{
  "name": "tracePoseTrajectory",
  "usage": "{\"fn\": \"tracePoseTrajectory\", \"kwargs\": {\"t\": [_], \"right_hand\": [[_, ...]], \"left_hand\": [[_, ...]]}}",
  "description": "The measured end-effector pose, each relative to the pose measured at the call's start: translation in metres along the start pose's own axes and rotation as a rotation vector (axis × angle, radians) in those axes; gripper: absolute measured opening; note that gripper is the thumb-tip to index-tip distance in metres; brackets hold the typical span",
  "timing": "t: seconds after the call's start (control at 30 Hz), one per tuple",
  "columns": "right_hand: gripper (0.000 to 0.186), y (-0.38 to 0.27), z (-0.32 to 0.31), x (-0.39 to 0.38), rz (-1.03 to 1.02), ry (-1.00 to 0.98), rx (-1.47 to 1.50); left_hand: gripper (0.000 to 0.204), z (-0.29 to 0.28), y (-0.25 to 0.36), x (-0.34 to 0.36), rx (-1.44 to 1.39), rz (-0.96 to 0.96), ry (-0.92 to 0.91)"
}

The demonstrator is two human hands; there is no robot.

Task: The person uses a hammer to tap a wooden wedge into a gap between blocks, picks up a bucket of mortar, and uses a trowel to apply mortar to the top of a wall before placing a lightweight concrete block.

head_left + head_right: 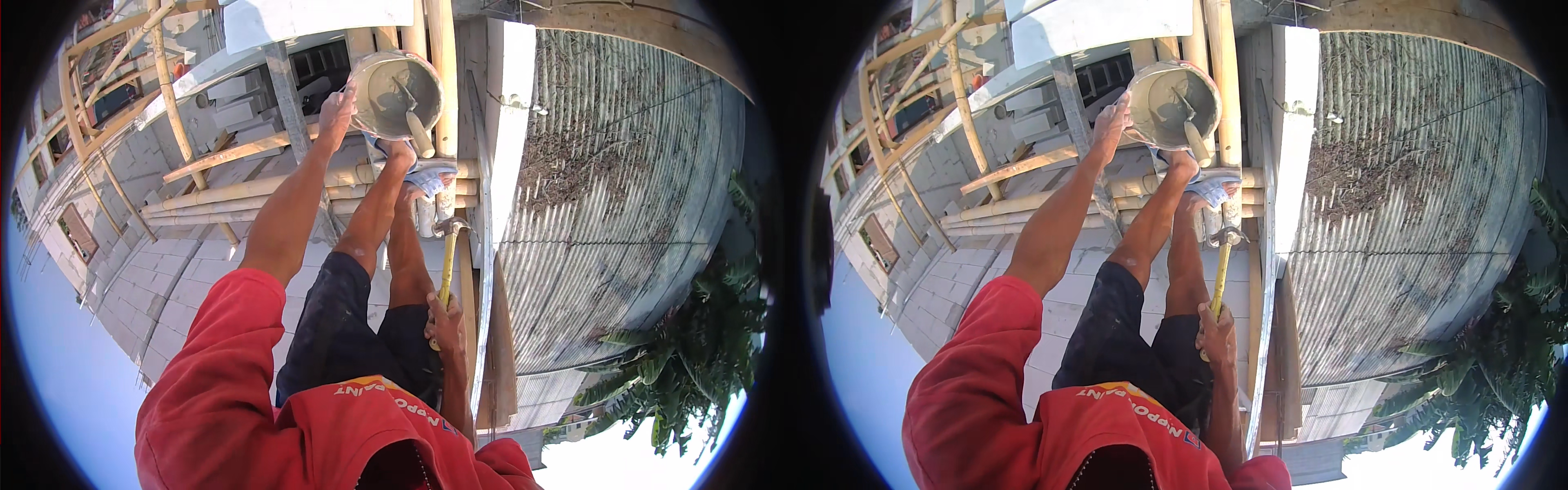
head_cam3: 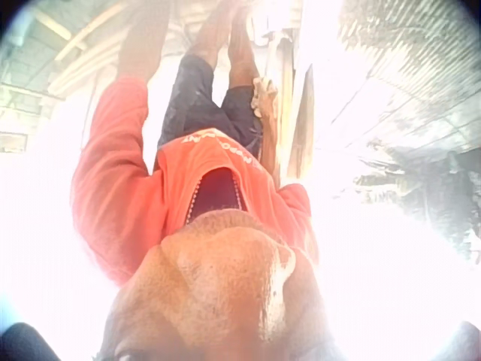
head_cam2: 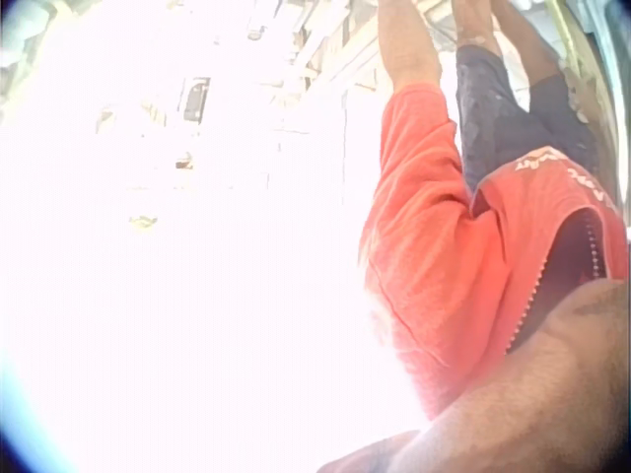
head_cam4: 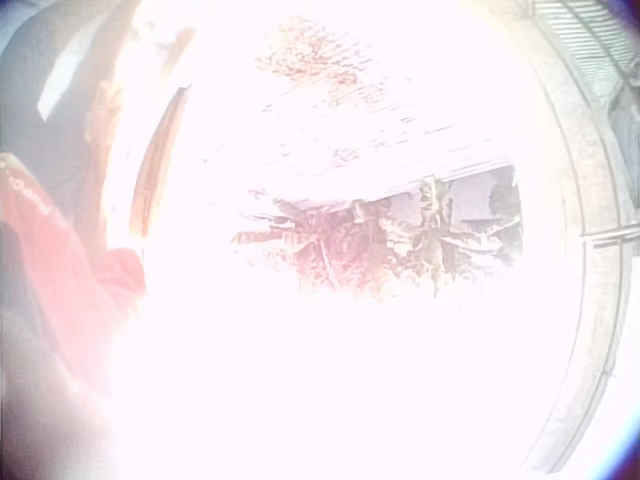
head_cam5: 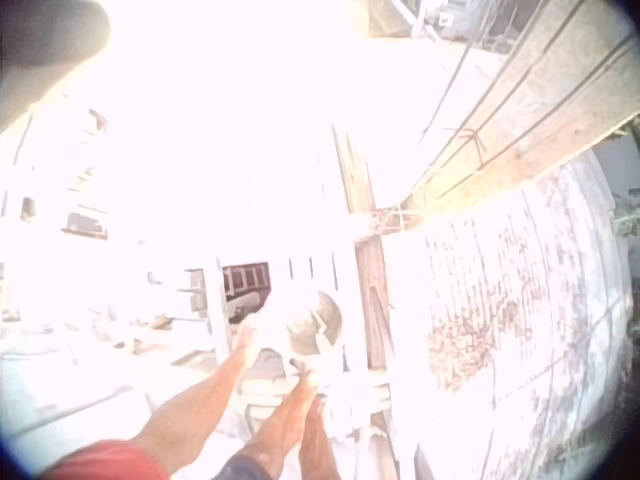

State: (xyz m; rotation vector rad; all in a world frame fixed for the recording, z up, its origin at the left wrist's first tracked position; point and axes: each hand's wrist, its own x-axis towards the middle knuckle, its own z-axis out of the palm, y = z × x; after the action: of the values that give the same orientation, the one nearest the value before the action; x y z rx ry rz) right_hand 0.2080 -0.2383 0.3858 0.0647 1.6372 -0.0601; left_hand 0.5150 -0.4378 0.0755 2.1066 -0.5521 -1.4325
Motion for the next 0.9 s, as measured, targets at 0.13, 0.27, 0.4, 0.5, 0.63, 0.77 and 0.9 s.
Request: {"fn": "tracePoseTrajectory", "kwargs": {"t": [0.13,0.27,0.4,0.5,0.63,0.77,0.9], "right_hand": [[0.032,-0.004,-0.023,-0.026,-0.151,0.004,-0.318],[0.028,0.009,-0.038,-0.04,-0.182,0.044,-0.53],[0.03,0.006,-0.041,-0.053,-0.232,0.044,-0.625],[0.041,0.01,-0.045,-0.051,-0.235,0.039,-0.583],[0.043,0.003,-0.063,-0.051,-0.344,0.181,-0.756],[0.042,0.002,-0.089,-0.044,-0.48,0.242,-0.841],[0.042,-0.03,-0.105,-0.062,-0.581,0.291,-0.852]], "left_hand": [[0.058,0.024,0.047,-0.062,0.065,-0.042,-0.304],[0.066,0.049,0.064,-0.075,0.025,-0.104,-0.131],[0.063,0.03,0.081,-0.08,-0.024,-0.16,-0.156],[0.05,-0.006,0.092,-0.114,-0.464,-0.229,0.021],[0.053,-0.043,0.108,-0.151,-0.707,-0.412,0.157],[0.059,-0.091,0.106,-0.191,-0.933,-0.435,0.238],[0.062,-0.144,0.108,-0.241,-1.127,-0.46,0.378]]}}
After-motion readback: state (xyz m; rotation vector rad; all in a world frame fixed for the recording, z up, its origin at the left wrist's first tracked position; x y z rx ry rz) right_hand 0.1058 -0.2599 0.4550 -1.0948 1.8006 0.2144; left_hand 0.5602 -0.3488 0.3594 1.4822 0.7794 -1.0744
